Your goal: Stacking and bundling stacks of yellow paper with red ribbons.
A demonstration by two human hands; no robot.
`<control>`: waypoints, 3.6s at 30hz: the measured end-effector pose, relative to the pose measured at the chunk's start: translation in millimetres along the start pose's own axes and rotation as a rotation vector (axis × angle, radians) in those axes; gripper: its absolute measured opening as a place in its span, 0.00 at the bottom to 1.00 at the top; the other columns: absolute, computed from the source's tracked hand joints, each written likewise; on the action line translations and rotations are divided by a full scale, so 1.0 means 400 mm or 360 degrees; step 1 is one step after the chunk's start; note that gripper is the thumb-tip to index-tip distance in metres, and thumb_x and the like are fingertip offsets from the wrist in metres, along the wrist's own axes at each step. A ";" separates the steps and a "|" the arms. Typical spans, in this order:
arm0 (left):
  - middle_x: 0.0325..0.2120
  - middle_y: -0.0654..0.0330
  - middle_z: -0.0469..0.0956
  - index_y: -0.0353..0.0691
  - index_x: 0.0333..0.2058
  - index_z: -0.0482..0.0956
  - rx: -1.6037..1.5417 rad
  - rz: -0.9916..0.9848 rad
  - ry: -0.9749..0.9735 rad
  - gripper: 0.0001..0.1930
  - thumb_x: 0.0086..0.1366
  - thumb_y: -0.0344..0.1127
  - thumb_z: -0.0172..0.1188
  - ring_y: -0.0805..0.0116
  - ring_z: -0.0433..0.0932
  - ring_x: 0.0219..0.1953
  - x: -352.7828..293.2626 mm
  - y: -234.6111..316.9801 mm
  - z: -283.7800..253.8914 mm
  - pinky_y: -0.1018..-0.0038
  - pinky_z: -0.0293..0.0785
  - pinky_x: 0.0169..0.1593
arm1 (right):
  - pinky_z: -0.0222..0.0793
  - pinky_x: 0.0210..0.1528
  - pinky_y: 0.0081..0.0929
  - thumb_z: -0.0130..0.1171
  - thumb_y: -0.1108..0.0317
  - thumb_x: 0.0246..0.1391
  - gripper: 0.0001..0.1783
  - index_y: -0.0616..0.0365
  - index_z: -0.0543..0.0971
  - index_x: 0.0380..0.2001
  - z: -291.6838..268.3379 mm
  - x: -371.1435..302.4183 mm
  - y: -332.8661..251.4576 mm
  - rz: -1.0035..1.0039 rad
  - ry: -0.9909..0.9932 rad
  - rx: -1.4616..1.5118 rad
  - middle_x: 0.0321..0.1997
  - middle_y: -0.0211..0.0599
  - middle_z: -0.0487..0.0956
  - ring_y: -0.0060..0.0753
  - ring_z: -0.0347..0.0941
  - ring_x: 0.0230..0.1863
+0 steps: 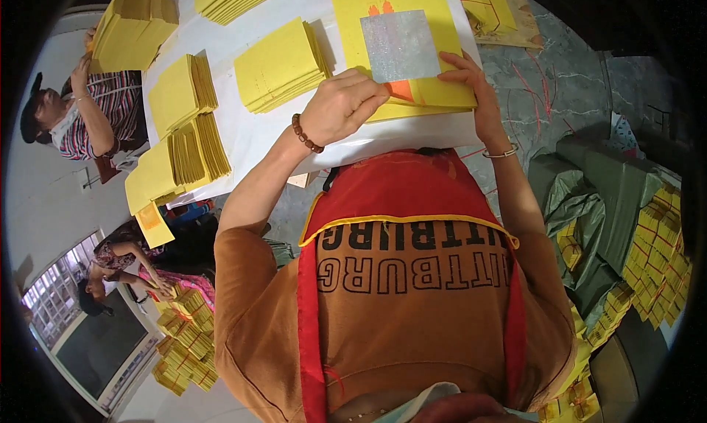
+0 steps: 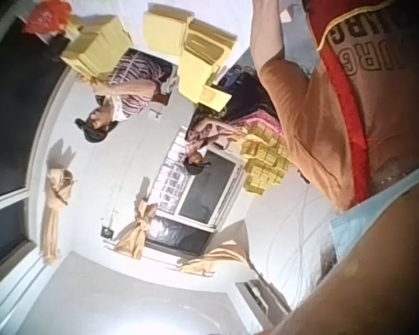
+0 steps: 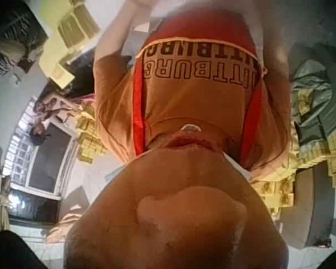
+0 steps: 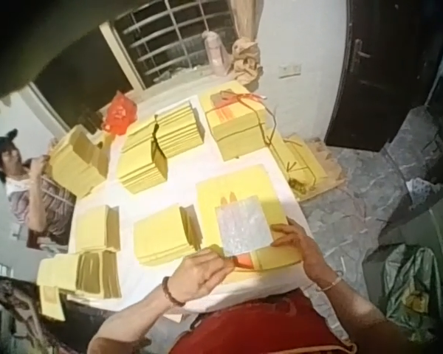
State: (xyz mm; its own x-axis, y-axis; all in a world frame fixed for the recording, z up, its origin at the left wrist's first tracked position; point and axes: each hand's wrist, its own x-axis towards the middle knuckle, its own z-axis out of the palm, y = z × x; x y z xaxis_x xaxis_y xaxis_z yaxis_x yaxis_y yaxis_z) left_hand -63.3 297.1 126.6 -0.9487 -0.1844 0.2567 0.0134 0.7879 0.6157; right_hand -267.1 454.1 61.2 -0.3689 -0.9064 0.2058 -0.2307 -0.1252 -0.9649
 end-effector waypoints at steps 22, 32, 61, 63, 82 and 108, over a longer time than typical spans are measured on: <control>0.22 0.57 0.76 0.34 0.28 0.76 -0.0491 -0.0595 0.0078 0.07 0.56 0.33 0.56 0.68 0.74 0.22 0.007 -0.013 -0.002 0.76 0.68 0.26 | 0.45 0.65 0.35 0.51 0.66 0.55 0.10 0.54 0.77 0.38 -0.013 0.002 0.002 -0.0147 -0.0045 -0.0239 0.54 0.33 0.72 0.42 0.52 0.65; 0.50 0.59 0.70 0.48 0.48 0.74 0.0674 -0.0023 0.0123 0.25 0.48 0.26 0.55 0.55 0.66 0.49 -0.010 -0.094 0.011 0.64 0.64 0.50 | 0.51 0.62 0.36 0.61 0.71 0.45 0.14 0.51 0.77 0.38 -0.029 0.027 0.014 -0.0167 -0.0059 -0.0393 0.52 0.32 0.73 0.42 0.55 0.63; 0.13 0.65 0.66 0.36 0.60 0.50 -0.0751 -0.1116 0.0510 0.32 0.60 0.30 0.55 0.79 0.63 0.16 0.038 -0.064 0.014 0.79 0.59 0.21 | 0.60 0.24 0.18 0.57 0.68 0.49 0.20 0.56 0.75 0.47 0.016 0.081 -0.081 0.0417 0.0330 -0.0337 0.25 0.30 0.75 0.15 0.63 0.22; 0.15 0.70 0.66 0.36 0.61 0.47 -0.0762 -0.1125 0.0472 0.34 0.60 0.28 0.55 0.84 0.60 0.16 0.041 -0.067 0.012 0.83 0.55 0.21 | 0.62 0.26 0.18 0.57 0.68 0.48 0.21 0.56 0.75 0.48 0.019 0.085 -0.069 0.0474 0.0372 -0.0257 0.26 0.32 0.76 0.15 0.64 0.23; 0.57 0.57 0.61 0.48 0.57 0.64 0.0655 0.0013 -0.0057 0.34 0.51 0.51 0.59 0.57 0.55 0.61 0.073 0.007 0.042 0.57 0.51 0.61 | 0.69 0.34 0.24 0.58 0.67 0.48 0.21 0.58 0.75 0.47 0.022 0.098 -0.062 0.0499 0.0399 -0.0267 0.36 0.46 0.80 0.29 0.76 0.30; 0.41 0.55 0.71 0.38 0.49 0.70 0.1218 -0.0046 0.0142 0.25 0.49 0.34 0.54 0.63 0.70 0.39 0.127 0.011 0.127 0.70 0.67 0.35 | 0.51 0.62 0.30 0.42 0.62 0.62 0.25 0.61 0.58 0.60 -0.029 0.017 -0.092 0.0482 0.0079 0.0102 0.60 0.38 0.64 0.36 0.60 0.61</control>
State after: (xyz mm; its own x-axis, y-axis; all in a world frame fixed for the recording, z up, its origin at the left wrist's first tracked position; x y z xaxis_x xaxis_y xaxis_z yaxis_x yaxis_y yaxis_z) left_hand -127.6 321.0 104.7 -0.9159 -0.2320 0.3275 -0.2638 0.9630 -0.0556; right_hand -271.6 457.1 100.0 -0.4560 -0.8857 -0.0865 -0.0468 0.1209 -0.9916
